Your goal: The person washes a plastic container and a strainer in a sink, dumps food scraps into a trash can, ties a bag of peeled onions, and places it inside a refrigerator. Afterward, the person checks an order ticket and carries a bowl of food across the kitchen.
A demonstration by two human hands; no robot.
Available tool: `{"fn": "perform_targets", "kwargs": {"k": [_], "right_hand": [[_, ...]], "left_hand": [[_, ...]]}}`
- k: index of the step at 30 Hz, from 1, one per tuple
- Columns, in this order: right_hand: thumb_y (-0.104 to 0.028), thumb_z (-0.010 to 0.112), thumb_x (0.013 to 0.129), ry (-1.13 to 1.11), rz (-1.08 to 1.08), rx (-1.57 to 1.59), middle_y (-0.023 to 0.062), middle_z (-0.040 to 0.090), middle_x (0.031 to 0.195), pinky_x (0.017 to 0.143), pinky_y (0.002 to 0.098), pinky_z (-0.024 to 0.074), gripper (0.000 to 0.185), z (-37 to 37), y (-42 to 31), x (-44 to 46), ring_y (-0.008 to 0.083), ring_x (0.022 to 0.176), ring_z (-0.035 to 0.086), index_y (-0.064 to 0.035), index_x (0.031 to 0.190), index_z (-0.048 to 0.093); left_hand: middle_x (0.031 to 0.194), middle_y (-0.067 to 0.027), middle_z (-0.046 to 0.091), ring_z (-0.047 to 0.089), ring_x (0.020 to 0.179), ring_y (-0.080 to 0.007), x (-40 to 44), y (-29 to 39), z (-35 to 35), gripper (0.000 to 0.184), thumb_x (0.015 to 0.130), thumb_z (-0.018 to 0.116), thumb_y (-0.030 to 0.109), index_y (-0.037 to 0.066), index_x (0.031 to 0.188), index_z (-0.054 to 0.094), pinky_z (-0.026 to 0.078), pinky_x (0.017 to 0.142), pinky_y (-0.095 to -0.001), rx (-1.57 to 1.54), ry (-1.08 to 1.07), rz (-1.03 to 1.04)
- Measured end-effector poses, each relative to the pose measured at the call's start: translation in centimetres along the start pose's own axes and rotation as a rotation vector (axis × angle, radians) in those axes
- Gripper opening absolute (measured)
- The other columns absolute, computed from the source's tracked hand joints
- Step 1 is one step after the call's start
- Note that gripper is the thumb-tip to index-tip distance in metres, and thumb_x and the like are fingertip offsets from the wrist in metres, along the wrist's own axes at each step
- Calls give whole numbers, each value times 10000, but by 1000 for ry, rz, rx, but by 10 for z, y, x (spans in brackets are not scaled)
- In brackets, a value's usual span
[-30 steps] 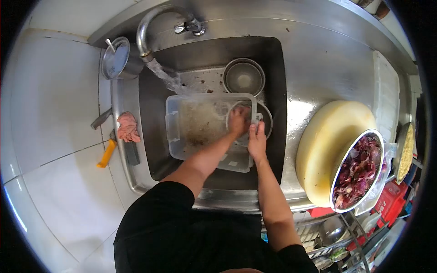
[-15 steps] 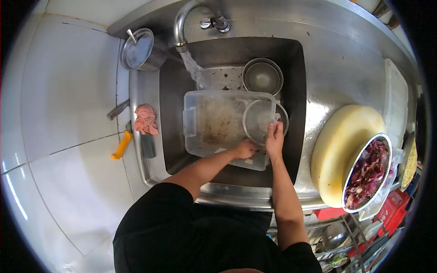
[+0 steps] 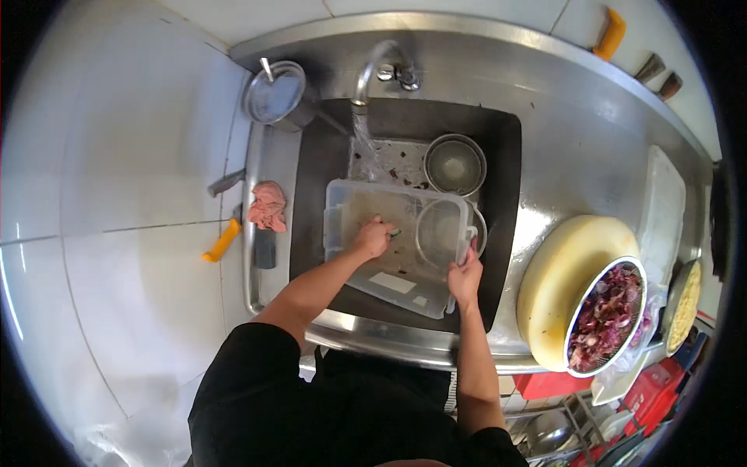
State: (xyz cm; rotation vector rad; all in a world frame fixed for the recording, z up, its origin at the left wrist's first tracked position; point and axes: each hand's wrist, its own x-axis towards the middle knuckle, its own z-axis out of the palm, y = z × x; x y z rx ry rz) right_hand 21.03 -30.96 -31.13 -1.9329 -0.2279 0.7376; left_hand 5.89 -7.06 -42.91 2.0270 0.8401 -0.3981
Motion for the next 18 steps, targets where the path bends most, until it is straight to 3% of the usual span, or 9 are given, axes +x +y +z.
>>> {"fn": "perform_targets", "kwargs": {"k": [2, 4, 6, 8, 9, 12, 14, 17, 18], "right_hand": [[86, 552, 677, 19, -60, 1, 311, 338, 1409, 1052, 332, 302, 472, -10, -50, -31, 356, 1401, 177, 71, 1149, 553], [93, 556, 667, 69, -204, 6, 297, 347, 1409, 1037, 328, 317, 452, -19, -89, -58, 365, 1405, 148, 78, 1118, 565], [104, 557, 646, -24, -361, -228, 227, 380, 1418, 1042, 351, 316, 398, -33, -110, -77, 406, 1396, 142, 82, 1043, 577], [110, 555, 637, -51, -437, -285, 194, 381, 1431, 1045, 360, 314, 322, -37, -125, -92, 427, 1391, 135, 75, 955, 585], [107, 504, 638, -47, -442, -284, 231, 393, 1408, 1053, 386, 329, 366, -35, -131, -103, 405, 1393, 144, 61, 978, 634], [100, 510, 631, -124, -632, -437, 192, 401, 1415, 1049, 397, 345, 102, -39, -141, -133, 438, 1379, 163, 59, 720, 540], [88, 523, 616, -108, -729, -523, 183, 432, 1396, 1037, 430, 365, 82, -45, -152, -148, 456, 1360, 213, 33, 660, 482], [1, 579, 594, -81, -812, -636, 134, 481, 1370, 1055, 516, 346, 127, -64, -157, -174, 487, 1328, 283, -16, 595, 454], [-6, 586, 583, -58, -845, -648, 131, 490, 1363, 1050, 513, 354, 137, -73, -156, -181, 486, 1327, 287, -21, 594, 450]], "left_hand": [[996, -154, 557, 571, 934, -343, -40, 69, -61, 260, 792, 599, 106, 112, 1048, 644, 476, 804, -416, -18, 126, 68], [979, -149, 556, 562, 951, -334, -76, 103, -126, 246, 780, 586, 110, 86, 1019, 639, 473, 820, -426, 236, 306, 217], [986, -152, 560, 564, 970, -325, -108, 138, -194, 230, 777, 605, 119, 102, 1002, 648, 475, 818, -413, 234, 443, 253], [997, -157, 568, 582, 931, -322, -122, 156, -250, 210, 775, 609, 110, 104, 977, 666, 480, 804, -407, 219, 712, 282], [997, -159, 572, 588, 899, -329, -128, 168, -282, 196, 779, 605, 108, 95, 964, 668, 484, 790, -404, 209, 755, 271], [1030, -153, 588, 595, 949, -305, -113, 172, -361, 203, 817, 601, 129, 71, 1004, 652, 478, 811, -361, 171, 841, 194], [965, -125, 620, 623, 829, -266, -72, 144, -401, 193, 815, 598, 171, 104, 984, 660, 502, 729, -357, 98, 851, 264], [950, -75, 652, 636, 858, -216, -84, 169, -429, 239, 830, 593, 205, 109, 1044, 640, 515, 764, -351, -1030, 412, -30], [974, -76, 654, 636, 872, -222, -84, 163, -427, 261, 835, 591, 218, 100, 1066, 625, 516, 768, -355, -1180, 308, -23]]}}
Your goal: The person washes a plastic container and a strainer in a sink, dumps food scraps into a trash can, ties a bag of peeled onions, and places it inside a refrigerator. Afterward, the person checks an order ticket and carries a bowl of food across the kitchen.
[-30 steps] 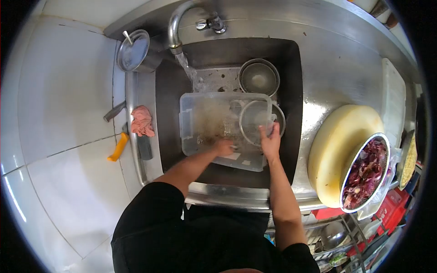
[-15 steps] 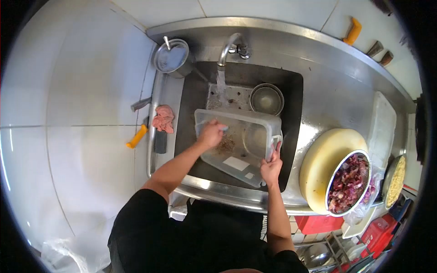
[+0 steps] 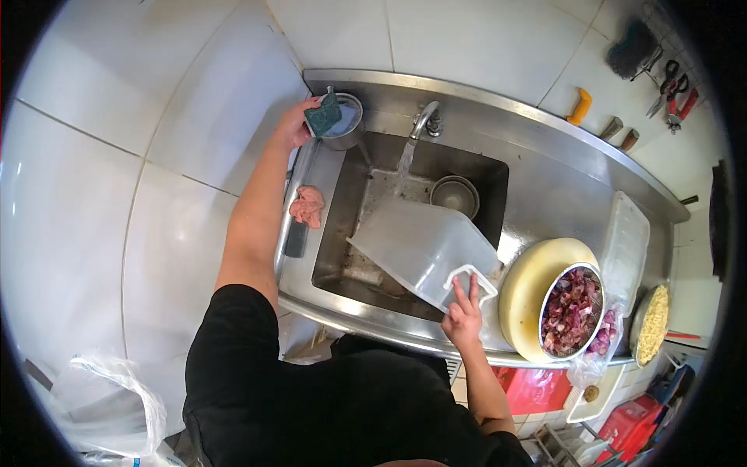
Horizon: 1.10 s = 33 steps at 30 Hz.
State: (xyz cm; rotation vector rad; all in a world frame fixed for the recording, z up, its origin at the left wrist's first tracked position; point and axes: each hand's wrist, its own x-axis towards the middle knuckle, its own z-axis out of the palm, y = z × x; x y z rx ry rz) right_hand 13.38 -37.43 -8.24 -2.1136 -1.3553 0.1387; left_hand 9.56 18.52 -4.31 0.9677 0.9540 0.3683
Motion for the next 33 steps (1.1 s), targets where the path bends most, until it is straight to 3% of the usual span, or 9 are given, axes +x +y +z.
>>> {"fn": "perform_targets", "kwargs": {"k": [5, 9, 14, 16, 19, 20, 24, 28, 33], "right_hand": [[-58, 632, 564, 93, -109, -64, 115, 526, 1326, 1023, 559, 376, 216, -51, -6, -36, 473, 1331, 296, -61, 577, 416], [-94, 664, 598, 141, -285, -194, 110, 551, 1292, 1002, 642, 354, 270, -70, -1, -32, 473, 1340, 275, -71, 569, 397], [2, 616, 613, 13, -68, -52, 142, 515, 1327, 1021, 561, 373, 242, -84, -24, -2, 461, 1349, 264, -55, 568, 384], [68, 564, 614, 90, 81, -40, 169, 481, 1358, 1033, 503, 372, 112, -77, -20, 40, 468, 1349, 249, -17, 685, 545], [92, 515, 631, 175, 399, 243, 224, 468, 1346, 1053, 432, 349, 475, -52, 4, 83, 457, 1340, 256, 1, 1089, 601], [75, 522, 640, 165, 515, 318, 240, 475, 1330, 1054, 410, 348, 572, -34, 26, 87, 453, 1333, 270, -6, 1205, 567], [-75, 547, 669, -61, 599, 178, 265, 620, 991, 841, 411, 467, 322, 12, 93, 150, 435, 1005, 568, 26, 969, 609], [-94, 558, 611, -164, 560, 223, 245, 593, 753, 636, 387, 446, 201, 101, 150, 227, 364, 675, 568, 24, 772, 577], [-143, 606, 636, -279, 508, 116, 240, 633, 831, 705, 439, 484, 199, 142, 116, 262, 386, 823, 622, -28, 797, 621]], "left_hand": [[1014, -78, 662, 653, 886, -219, -17, -70, 13, 292, 853, 580, 255, 49, 1059, 607, 525, 802, -369, -438, -252, -275], [933, -51, 671, 661, 816, -194, 3, -108, 39, 246, 841, 596, 278, 85, 991, 624, 537, 766, -386, -93, -229, -320], [843, -52, 660, 598, 687, -158, 11, -48, 43, 285, 870, 583, 343, 78, 965, 633, 487, 618, -330, 244, 123, 141], [789, -37, 639, 558, 661, -138, 33, -23, 31, 302, 893, 575, 347, 56, 943, 638, 444, 589, -284, 663, 425, 594], [770, -18, 623, 540, 640, -127, -15, -22, 52, 309, 910, 575, 336, 34, 920, 637, 420, 583, -262, 404, 369, 861], [763, -16, 620, 541, 635, -122, -32, -39, 54, 297, 915, 575, 326, 36, 913, 636, 423, 582, -259, 404, 299, 754], [798, -24, 609, 570, 659, -106, -66, -126, 78, 193, 928, 551, 227, 49, 963, 618, 472, 592, -242, 338, 21, 201], [799, -36, 606, 588, 658, -157, -51, -163, 124, 186, 926, 535, 213, 47, 935, 617, 510, 625, -288, 50, -112, -204], [774, -50, 610, 592, 637, -191, 14, -193, 124, 157, 905, 544, 172, 36, 890, 621, 527, 623, -315, -179, -177, -246]]}}
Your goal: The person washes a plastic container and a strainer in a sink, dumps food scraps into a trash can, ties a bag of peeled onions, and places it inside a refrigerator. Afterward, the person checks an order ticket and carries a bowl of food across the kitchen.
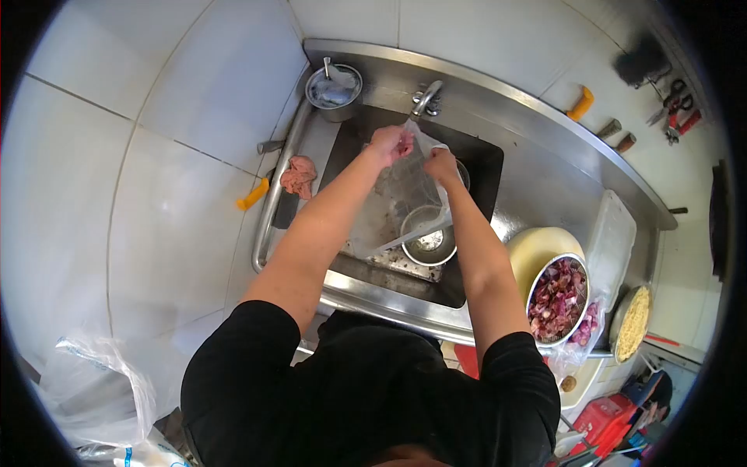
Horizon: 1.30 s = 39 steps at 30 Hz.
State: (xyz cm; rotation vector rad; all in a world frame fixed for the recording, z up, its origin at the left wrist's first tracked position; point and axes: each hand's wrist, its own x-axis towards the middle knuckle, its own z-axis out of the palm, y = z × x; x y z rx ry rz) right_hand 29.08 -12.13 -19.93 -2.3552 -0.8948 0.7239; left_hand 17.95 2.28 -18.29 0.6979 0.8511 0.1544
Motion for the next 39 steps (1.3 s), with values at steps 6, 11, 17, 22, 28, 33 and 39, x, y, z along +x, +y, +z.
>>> {"fn": "perform_targets", "kwargs": {"k": [6, 11, 17, 22, 28, 33, 39], "right_hand": [[-274, 659, 743, 63, -77, -425, 180, 577, 1151, 828, 418, 476, 444, 7, -66, 3, 353, 1014, 585, -25, 1097, 563], [-326, 569, 844, 101, -110, -698, 192, 382, 1388, 952, 481, 374, 663, 50, -95, 27, 378, 1214, 429, -63, 1401, 323], [-366, 499, 887, 149, 27, -907, 219, 294, 1450, 1019, 524, 263, 682, 74, -46, 57, 399, 1301, 307, -106, 1462, 239], [-440, 560, 850, 190, 370, -901, 225, 236, 1484, 1043, 532, 243, 802, 25, 14, -3, 409, 1339, 255, -106, 1475, 184], [-397, 592, 785, -49, 577, -127, 256, 560, 1218, 930, 389, 448, 597, 35, 122, -34, 352, 1143, 550, -41, 1260, 527], [-405, 625, 780, 123, 505, -4, 285, 590, 1135, 899, 409, 458, 594, 32, 133, -49, 389, 1090, 569, 49, 1158, 559], [-245, 572, 819, 299, 390, 93, 270, 607, 1103, 885, 420, 456, 490, 39, 178, -25, 409, 1072, 573, 44, 1203, 479]], "left_hand": [[741, -47, 620, 583, 597, -162, -26, 17, 5, 139, 862, 579, 169, 52, 814, 635, 513, 552, -304, 483, 83, -132], [717, -20, 604, 560, 596, -128, -7, 11, -36, 165, 853, 597, 220, 73, 802, 653, 466, 518, -274, 646, 158, -29], [798, -64, 646, 607, 706, -195, -33, -3, -68, 262, 852, 588, 286, 42, 905, 669, 473, 591, -340, 698, 180, 85], [1132, -196, 628, 604, 1042, -364, -51, -97, -172, 588, 820, 550, 486, -23, 1107, 617, 475, 892, -439, 1501, 377, -117], [1083, -191, 649, 623, 1018, -328, -16, -228, -283, 557, 810, 608, 444, -4, 1141, 603, 477, 887, -407, 1304, 515, -247], [1020, -201, 657, 630, 971, -335, -24, -174, -266, 408, 826, 615, 364, 45, 1081, 620, 482, 829, -426, 1212, 486, -145], [948, -208, 652, 631, 899, -362, -65, -60, -176, 326, 834, 607, 349, 45, 952, 619, 490, 770, -439, 1375, 558, 281]]}}
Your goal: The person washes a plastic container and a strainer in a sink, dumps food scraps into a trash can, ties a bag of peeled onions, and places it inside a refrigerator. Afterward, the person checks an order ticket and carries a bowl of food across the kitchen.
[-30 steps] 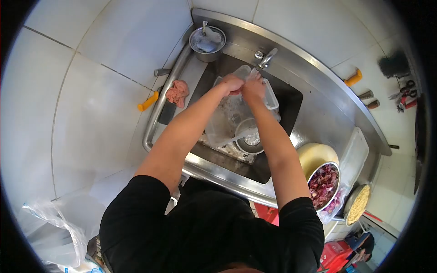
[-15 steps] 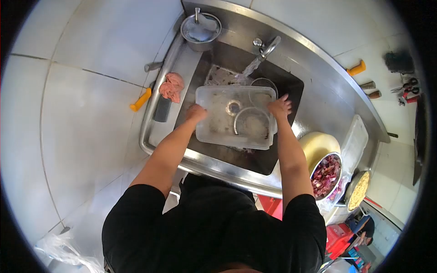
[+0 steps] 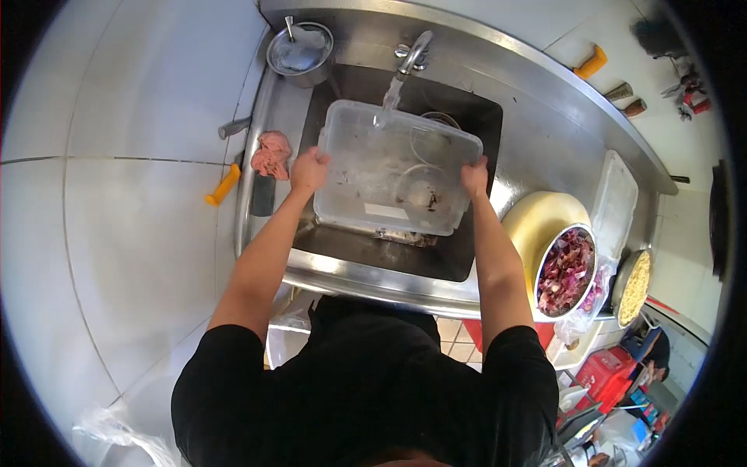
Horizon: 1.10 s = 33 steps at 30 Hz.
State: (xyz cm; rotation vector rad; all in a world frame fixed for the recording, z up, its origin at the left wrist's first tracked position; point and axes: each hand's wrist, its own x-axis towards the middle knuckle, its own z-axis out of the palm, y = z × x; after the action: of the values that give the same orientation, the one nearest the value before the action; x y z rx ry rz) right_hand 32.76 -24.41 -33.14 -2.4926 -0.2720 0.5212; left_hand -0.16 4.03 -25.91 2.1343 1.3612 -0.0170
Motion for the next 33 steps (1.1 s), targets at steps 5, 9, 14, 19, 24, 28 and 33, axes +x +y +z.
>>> {"fn": "perform_targets", "kwargs": {"k": [5, 9, 14, 19, 24, 28, 33], "right_hand": [[-138, 523, 837, -6, -143, 164, 297, 605, 1065, 884, 452, 452, 492, 10, -2, 9, 441, 1037, 575, 32, 1278, 388], [-101, 524, 830, -20, -64, 275, 222, 611, 1120, 905, 381, 444, 462, 10, -16, 8, 342, 1064, 588, -7, 1274, 437], [-44, 558, 813, -211, -136, 481, 172, 602, 1168, 908, 340, 443, 594, 54, -6, 12, 273, 1058, 592, -44, 1374, 363], [-12, 575, 801, -383, -14, 643, 165, 551, 1250, 938, 342, 421, 686, 93, -1, -6, 258, 1122, 542, -47, 1421, 282], [-83, 540, 848, -694, 206, 803, 120, 525, 1290, 951, 388, 413, 589, 105, 11, -23, 276, 1115, 547, -49, 1393, 319], [-257, 509, 918, -805, 581, 1006, 111, 472, 1328, 906, 540, 408, 472, 75, 11, -69, 385, 1118, 518, -91, 1342, 387], [-309, 430, 953, -855, 633, 1445, 109, 522, 1263, 890, 482, 437, 411, 108, 51, -97, 352, 1107, 520, -97, 1306, 423]], "left_hand": [[797, -176, 647, 635, 767, -324, -9, 82, -96, 342, 802, 670, 331, 11, 906, 605, 485, 689, -391, -127, 28, 136], [676, -86, 578, 540, 617, -189, -46, 137, -123, 300, 802, 700, 264, -2, 820, 563, 431, 584, -316, -252, 4, 170], [616, 45, 446, 381, 567, -51, -50, 131, -100, 216, 849, 669, 153, 38, 758, 510, 318, 502, -237, -678, 108, 175], [606, 63, 416, 368, 548, -41, -74, 131, -101, 192, 851, 661, 130, 46, 765, 512, 300, 483, -239, -656, 153, 239], [592, -6, 469, 431, 517, -94, -140, 167, -112, 159, 837, 661, 128, 52, 769, 540, 336, 461, -274, -347, 118, 213], [622, -73, 521, 509, 515, -209, -200, 182, -104, 130, 807, 663, 140, 61, 776, 564, 409, 474, -331, -47, 69, 584], [640, -31, 531, 543, 539, -225, -279, 200, -92, 128, 718, 681, 114, 76, 803, 594, 433, 475, -327, 128, -39, 1088]]}}
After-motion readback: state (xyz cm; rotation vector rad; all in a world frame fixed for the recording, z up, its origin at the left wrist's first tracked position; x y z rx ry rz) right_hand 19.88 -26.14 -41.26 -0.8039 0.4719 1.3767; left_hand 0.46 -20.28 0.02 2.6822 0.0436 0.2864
